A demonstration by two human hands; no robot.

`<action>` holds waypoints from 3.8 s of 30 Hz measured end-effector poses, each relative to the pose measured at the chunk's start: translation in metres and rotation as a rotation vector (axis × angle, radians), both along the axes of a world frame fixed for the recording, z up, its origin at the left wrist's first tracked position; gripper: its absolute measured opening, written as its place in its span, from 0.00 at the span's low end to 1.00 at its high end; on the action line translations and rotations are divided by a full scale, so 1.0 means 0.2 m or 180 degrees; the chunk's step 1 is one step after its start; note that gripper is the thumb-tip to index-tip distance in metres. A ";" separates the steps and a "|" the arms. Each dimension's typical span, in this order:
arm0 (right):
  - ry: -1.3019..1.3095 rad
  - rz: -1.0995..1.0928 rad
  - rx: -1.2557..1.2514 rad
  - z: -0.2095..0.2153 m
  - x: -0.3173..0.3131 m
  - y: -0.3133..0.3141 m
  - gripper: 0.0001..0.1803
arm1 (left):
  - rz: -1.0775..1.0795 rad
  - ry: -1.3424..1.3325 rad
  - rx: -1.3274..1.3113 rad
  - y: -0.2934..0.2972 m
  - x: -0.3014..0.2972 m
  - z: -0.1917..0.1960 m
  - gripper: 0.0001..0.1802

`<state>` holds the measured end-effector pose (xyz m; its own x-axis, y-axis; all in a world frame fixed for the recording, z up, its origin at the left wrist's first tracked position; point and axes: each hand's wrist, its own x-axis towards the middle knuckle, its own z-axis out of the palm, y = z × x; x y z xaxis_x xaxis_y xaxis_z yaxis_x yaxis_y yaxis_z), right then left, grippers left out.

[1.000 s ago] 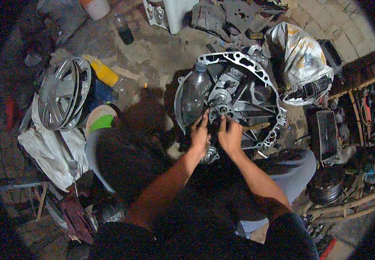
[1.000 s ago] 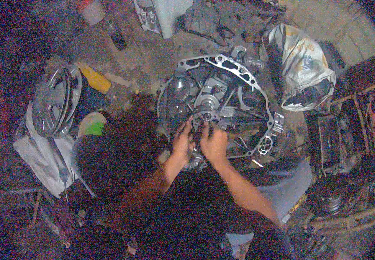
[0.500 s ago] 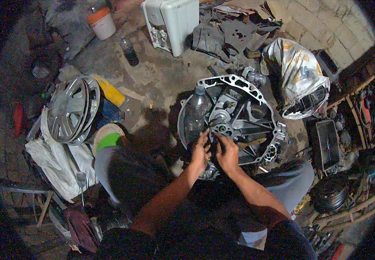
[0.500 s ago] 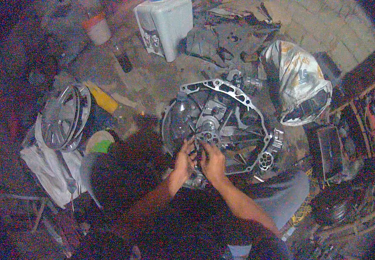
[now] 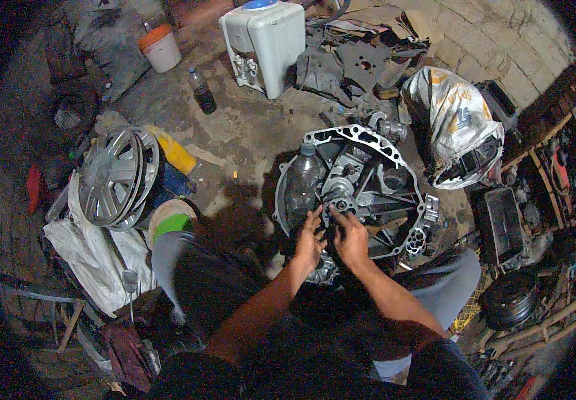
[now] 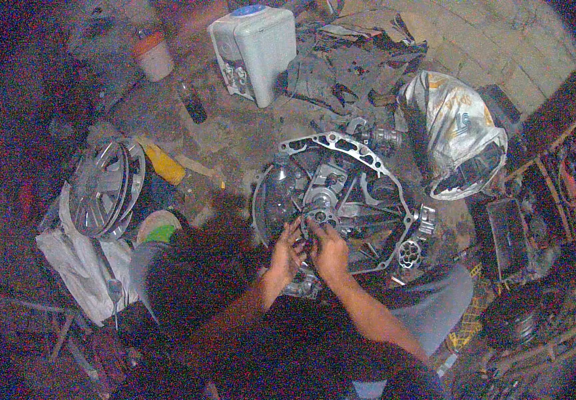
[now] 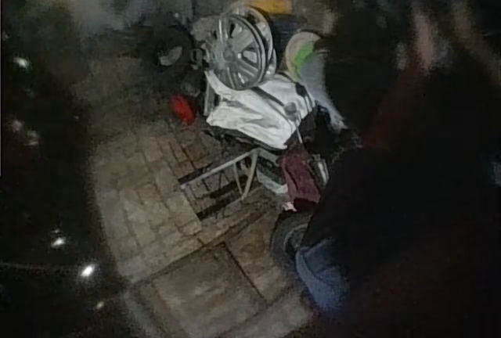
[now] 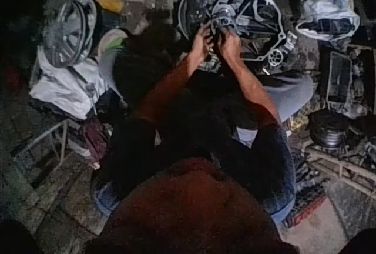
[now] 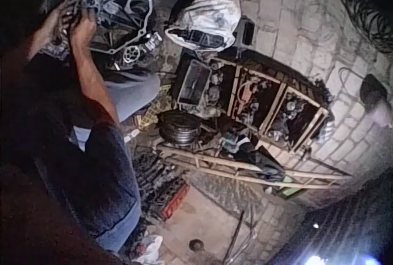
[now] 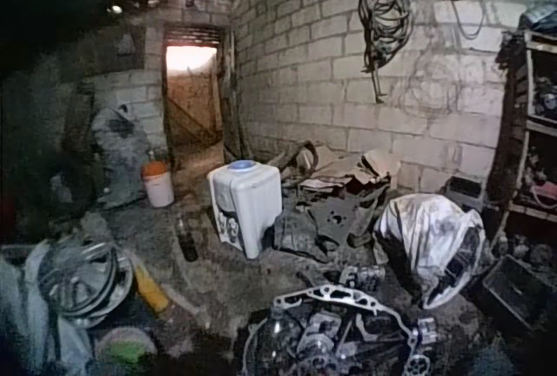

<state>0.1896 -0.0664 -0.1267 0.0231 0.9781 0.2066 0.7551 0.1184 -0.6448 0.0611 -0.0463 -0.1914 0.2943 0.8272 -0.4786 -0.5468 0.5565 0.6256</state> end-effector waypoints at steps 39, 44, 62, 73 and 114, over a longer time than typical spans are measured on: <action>-0.0474 -0.0082 -0.0374 0.08 0.00 -0.01 0.37 | -0.0003 0.0329 -0.0150 -0.02 0.01 0.13 0.36; -0.0539 0.0064 -0.0325 0.10 0.00 0.00 0.35 | 0.0116 0.0229 -0.0172 -0.01 0.00 0.06 0.34; -0.0289 0.0187 -0.0404 0.09 -0.01 0.01 0.27 | 0.0117 0.0160 0.0013 -0.02 -0.02 0.10 0.30; -0.0288 0.0257 -0.0893 0.00 0.01 0.04 0.24 | 0.0057 0.0313 -0.0069 -0.02 0.00 0.15 0.33; 0.0204 0.0112 -0.0307 0.12 0.00 0.03 0.27 | 0.0051 0.0430 -0.0143 -0.04 0.01 0.21 0.33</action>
